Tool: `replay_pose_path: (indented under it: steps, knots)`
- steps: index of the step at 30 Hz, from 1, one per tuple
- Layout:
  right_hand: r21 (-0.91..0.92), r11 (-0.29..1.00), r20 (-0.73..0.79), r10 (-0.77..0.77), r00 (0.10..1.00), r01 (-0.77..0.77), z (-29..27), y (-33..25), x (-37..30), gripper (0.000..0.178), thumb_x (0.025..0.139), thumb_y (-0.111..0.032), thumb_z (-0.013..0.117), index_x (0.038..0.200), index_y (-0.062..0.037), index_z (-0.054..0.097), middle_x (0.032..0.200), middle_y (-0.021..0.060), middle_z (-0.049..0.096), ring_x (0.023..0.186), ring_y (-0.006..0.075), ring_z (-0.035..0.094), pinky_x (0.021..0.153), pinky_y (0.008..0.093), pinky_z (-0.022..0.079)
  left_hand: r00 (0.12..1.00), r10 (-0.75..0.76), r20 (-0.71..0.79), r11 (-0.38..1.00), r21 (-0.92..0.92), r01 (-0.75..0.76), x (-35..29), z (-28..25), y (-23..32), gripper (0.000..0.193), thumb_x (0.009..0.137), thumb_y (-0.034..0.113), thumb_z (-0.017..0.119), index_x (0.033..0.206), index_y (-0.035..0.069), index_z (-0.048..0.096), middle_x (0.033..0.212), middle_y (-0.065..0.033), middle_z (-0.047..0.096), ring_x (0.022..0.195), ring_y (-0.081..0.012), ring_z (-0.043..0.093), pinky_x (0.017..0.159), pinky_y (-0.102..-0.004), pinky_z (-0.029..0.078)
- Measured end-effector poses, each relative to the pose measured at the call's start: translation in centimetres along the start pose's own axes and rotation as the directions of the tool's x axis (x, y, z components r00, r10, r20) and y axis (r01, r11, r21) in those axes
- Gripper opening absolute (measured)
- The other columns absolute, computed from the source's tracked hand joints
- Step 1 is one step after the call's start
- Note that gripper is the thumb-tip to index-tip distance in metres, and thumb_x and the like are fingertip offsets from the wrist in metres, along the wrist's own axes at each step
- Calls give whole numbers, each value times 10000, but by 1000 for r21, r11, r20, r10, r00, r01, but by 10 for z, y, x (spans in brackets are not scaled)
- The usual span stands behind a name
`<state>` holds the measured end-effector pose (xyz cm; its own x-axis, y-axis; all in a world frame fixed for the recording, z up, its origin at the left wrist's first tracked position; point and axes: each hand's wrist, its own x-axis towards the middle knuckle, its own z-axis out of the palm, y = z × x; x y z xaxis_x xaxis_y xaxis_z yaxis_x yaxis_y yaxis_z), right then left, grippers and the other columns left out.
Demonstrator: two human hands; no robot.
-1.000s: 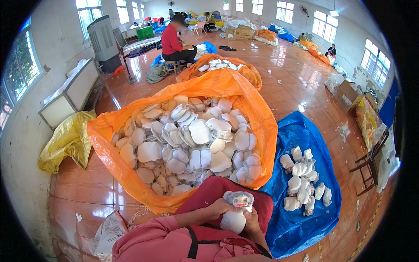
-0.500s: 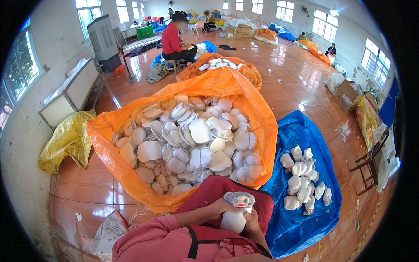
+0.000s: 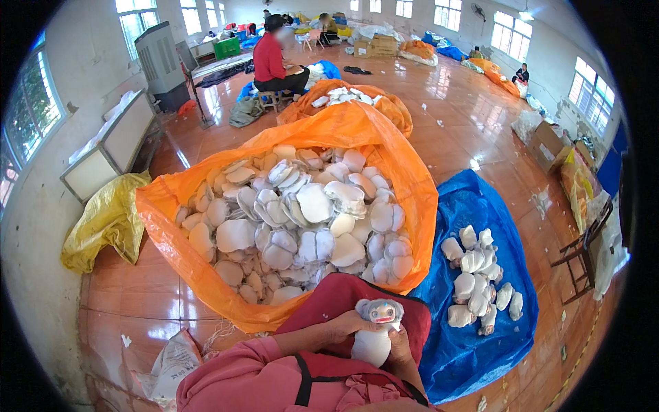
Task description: The person assembles small white plush toys by hand. They pick a flat white fabric piece, insert a stuffed body, and close the opening, then place the finished toy on a blue tarp. The process is repeated for multiple units.
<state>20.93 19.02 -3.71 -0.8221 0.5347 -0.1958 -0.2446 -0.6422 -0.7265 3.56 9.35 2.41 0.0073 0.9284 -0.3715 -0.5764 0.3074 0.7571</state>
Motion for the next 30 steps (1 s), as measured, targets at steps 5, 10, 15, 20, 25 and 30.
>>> replay_pose_path:
  steps: [5, 10, 15, 20, 25, 30]
  knots:
    - [1, 1000, -30, 10, 1000, -10, -1, 2, -2, 564, 764, -351, 771, 1176, -22, 569, 1076, 94, 648, 929, 208, 637, 826, 359, 523, 1000, -13, -6, 999, -44, 13, 6, -2, -7, 460, 790, 209, 754, 1190, 45, 599, 1123, -54, 633, 1030, -170, 575, 915, -313, 422]
    - [-17, 1000, -30, 2, 1000, -2, 5, -2, -2, 575, 769, -372, 761, 1181, -22, 566, 1073, 98, 647, 927, 208, 636, 830, 355, 521, 998, -58, -26, 996, -66, 56, 2, 0, -2, 461, 792, 216, 756, 1187, 38, 600, 1118, -59, 637, 1024, -174, 578, 912, -313, 424]
    - [-30, 1000, -21, -5, 1000, 4, 1, 2, 0, 583, 779, -371, 752, 1199, -19, 554, 1086, 98, 643, 941, 208, 632, 840, 355, 517, 999, -47, -17, 997, -59, 46, -1, 3, 3, 469, 788, 221, 759, 1187, 36, 599, 1121, -64, 637, 1023, -179, 584, 908, -317, 431]
    - [-28, 1000, -5, -13, 1000, 13, -1, 3, 1, 579, 786, -369, 749, 1201, -17, 551, 1097, 100, 639, 950, 209, 629, 847, 356, 514, 998, -64, -21, 996, -64, 63, -4, 6, 7, 467, 790, 225, 756, 1188, 37, 599, 1119, -66, 640, 1021, -183, 589, 905, -320, 435]
    - [-34, 999, -5, -11, 1000, 11, -4, 5, 1, 578, 784, -367, 750, 1196, -13, 554, 1095, 103, 640, 952, 211, 629, 847, 357, 515, 997, -73, -26, 995, -77, 70, -3, 5, 5, 463, 788, 221, 759, 1183, 38, 601, 1111, -66, 642, 1017, -185, 590, 903, -321, 435]
    - [-34, 999, -19, -7, 1000, 7, 0, 1, -2, 568, 784, -360, 751, 1189, -10, 561, 1093, 107, 644, 949, 212, 633, 849, 361, 516, 998, -46, -43, 996, -78, 42, 4, -2, -8, 469, 772, 217, 775, 1172, 38, 607, 1108, -63, 641, 1016, -182, 587, 902, -321, 434]
